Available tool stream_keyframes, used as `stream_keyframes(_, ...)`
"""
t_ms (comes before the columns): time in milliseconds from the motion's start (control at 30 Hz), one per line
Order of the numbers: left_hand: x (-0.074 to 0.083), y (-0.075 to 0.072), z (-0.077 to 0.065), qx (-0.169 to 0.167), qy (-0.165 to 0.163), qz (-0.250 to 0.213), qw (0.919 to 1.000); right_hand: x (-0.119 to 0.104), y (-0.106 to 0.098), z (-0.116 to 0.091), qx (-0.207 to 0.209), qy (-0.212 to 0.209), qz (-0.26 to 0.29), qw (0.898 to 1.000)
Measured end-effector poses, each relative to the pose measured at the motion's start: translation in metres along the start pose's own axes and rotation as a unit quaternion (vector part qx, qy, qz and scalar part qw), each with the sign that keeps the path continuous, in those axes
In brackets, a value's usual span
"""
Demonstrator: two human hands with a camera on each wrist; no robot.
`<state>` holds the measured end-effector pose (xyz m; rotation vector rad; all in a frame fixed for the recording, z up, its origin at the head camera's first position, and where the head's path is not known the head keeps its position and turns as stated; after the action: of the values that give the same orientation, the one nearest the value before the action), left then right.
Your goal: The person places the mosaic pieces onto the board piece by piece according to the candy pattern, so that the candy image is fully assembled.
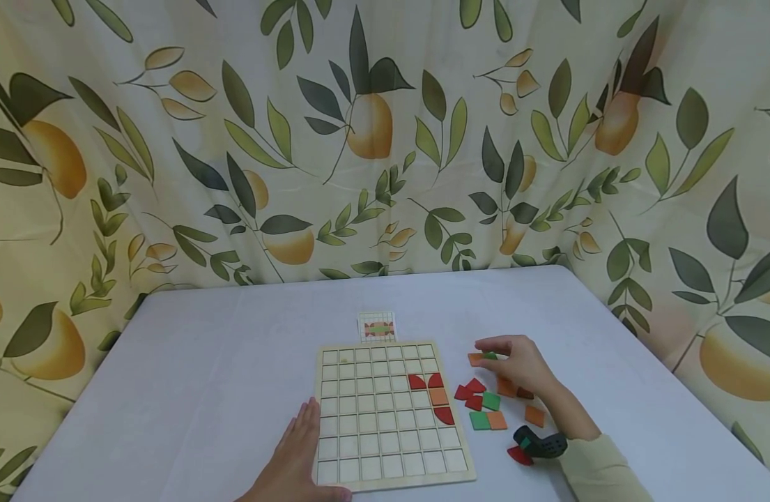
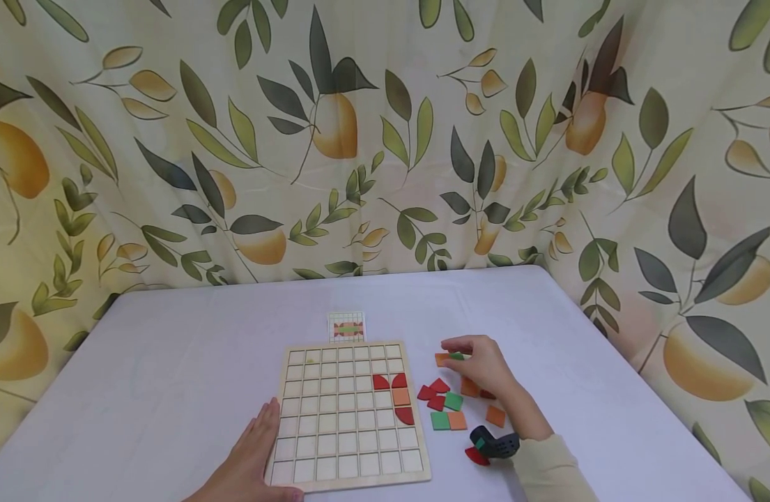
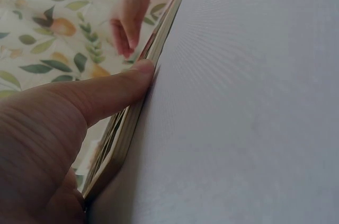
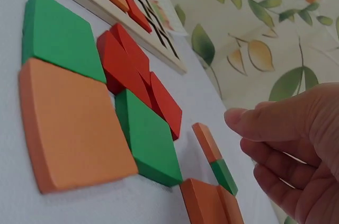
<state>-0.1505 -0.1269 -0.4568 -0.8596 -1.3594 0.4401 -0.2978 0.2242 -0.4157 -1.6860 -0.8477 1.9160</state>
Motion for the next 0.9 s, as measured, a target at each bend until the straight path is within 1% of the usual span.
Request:
stream_keyframes(100,0.000,0.001,0.000,0.000,0.000,-0.001,1.0000,0.003,-0.004,0.001,0.004,0.003,-0.003,1.000)
stream_keyframes(200,0.000,0.001,0.000,0.001,0.001,-0.004,1.0000,0.007,-0.008,0.001,0.008,0.007,0.003,1.000)
stream_keyframes(300,-0.001,0.002,0.000,0.000,0.001,-0.012,0.9999,0.013,-0.012,0.001,0.011,0.019,0.014,1.000)
stream_keyframes(400,-0.001,0.002,0.000,-0.002,0.001,-0.016,0.9999,0.017,-0.014,0.001,0.008,0.016,0.014,1.000)
stream_keyframes(533,0.000,0.001,0.000,-0.005,0.002,-0.005,1.0000,0.022,-0.014,0.001,0.005,0.026,0.015,1.000)
stream_keyframes(633,0.000,0.001,0.000,-0.006,0.001,-0.001,1.0000,0.026,-0.012,0.002,0.004,0.042,0.016,0.999)
stream_keyframes(900,0.000,0.002,-0.001,-0.003,0.002,-0.011,0.9999,0.030,-0.007,0.002,-0.008,0.044,0.025,0.999)
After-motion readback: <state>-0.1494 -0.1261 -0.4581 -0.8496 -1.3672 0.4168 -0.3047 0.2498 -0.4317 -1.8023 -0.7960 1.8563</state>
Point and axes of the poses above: each hand's wrist, its own z-axis towards the middle knuckle, its own y-axis out of the palm, x = y × z, the point moved 5 cm from there along z, towards the middle knuckle, and after that the axes turned 2 degrees about x, right-handed, at the moved point
